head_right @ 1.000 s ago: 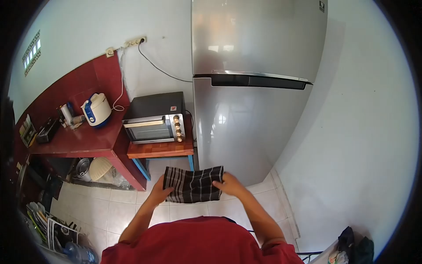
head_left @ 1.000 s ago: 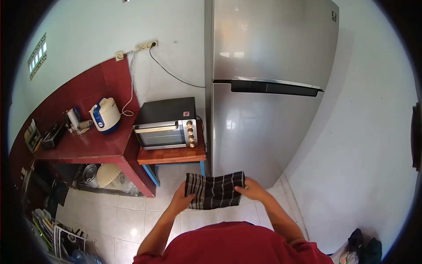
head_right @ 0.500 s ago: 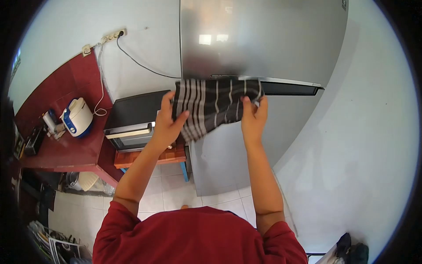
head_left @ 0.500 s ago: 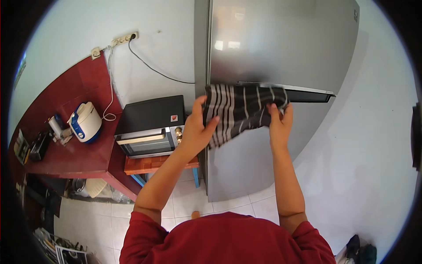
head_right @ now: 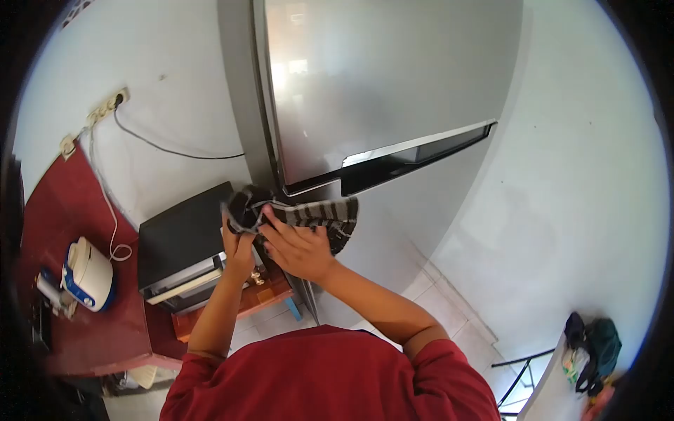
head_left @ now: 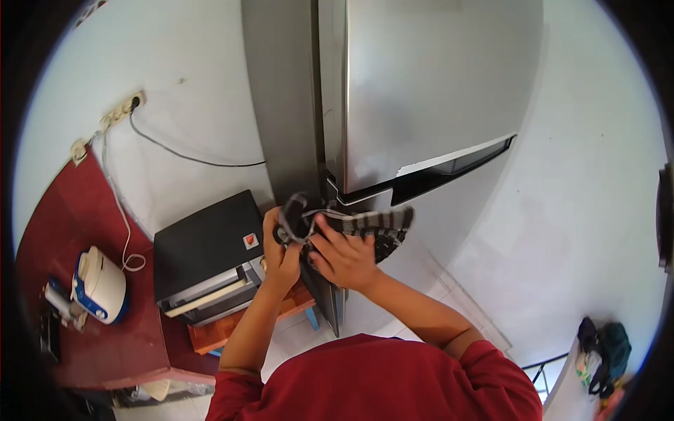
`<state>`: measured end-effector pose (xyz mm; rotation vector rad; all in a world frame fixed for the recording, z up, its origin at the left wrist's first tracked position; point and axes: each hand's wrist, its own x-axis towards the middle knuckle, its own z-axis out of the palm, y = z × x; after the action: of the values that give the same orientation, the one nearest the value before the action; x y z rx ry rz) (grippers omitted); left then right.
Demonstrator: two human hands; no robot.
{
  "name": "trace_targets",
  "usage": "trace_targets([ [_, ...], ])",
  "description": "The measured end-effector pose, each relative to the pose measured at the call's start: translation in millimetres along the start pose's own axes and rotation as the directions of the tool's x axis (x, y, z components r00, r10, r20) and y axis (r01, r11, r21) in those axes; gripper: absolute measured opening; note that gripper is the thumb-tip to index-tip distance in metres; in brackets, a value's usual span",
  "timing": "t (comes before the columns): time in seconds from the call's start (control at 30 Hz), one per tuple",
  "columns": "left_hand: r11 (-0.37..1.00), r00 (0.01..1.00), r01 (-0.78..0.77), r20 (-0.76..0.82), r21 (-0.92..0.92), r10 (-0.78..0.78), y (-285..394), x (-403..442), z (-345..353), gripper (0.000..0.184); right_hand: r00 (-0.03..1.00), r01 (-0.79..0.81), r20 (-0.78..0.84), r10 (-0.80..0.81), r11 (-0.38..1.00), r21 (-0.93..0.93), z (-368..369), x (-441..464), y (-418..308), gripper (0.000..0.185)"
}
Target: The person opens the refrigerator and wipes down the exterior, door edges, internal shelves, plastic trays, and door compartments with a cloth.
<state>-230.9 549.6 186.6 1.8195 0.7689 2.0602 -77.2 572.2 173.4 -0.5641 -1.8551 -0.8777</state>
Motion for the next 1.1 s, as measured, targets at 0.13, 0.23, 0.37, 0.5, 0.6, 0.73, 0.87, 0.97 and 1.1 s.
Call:
trace_targets([
  [0.13,0.97,0.981,-0.073,0.192,0.231,0.028,6,4,-17,0.037,0.968,-0.072,-0.229,0.102,0.988,0.134,8,-26,42,0.052],
  [0.23,0.962,0.952,-0.153,0.293,0.226,0.082,15,13,-18,0.044,0.923,-0.208,-0.279,0.264,0.955,0.213,6,-32,60,0.069],
  [0.37,0.929,0.884,-0.314,0.417,0.194,0.212,18,20,-9,0.057,0.864,-0.338,-0.308,0.398,0.912,0.232,-2,-8,79,0.069],
  [0.5,0.922,0.881,-0.353,0.388,0.16,0.271,20,33,5,0.065,0.899,-0.408,-0.077,0.431,0.889,0.206,-28,23,90,0.056],
  [0.6,0.89,0.866,-0.434,0.336,0.138,0.37,28,48,17,0.067,0.877,-0.451,-0.043,0.479,0.851,0.269,-36,33,91,0.041],
  [0.73,0.737,0.777,-0.59,0.478,0.33,0.409,52,62,24,0.064,0.828,-0.54,-0.025,0.56,0.809,0.234,-43,29,86,0.034],
  [0.87,0.702,0.781,-0.603,0.459,0.379,0.423,54,60,30,0.066,0.79,-0.558,-0.084,0.607,0.77,0.31,-66,19,85,0.034],
  [0.97,0.736,0.788,-0.597,0.405,0.318,0.464,46,52,36,0.069,0.741,-0.605,-0.051,0.669,0.699,0.381,-83,-8,89,0.035],
  [1.1,0.727,0.795,-0.597,0.37,0.338,0.481,39,37,45,0.067,0.634,-0.646,-0.128,0.763,0.613,0.455,-108,-26,87,0.036],
])
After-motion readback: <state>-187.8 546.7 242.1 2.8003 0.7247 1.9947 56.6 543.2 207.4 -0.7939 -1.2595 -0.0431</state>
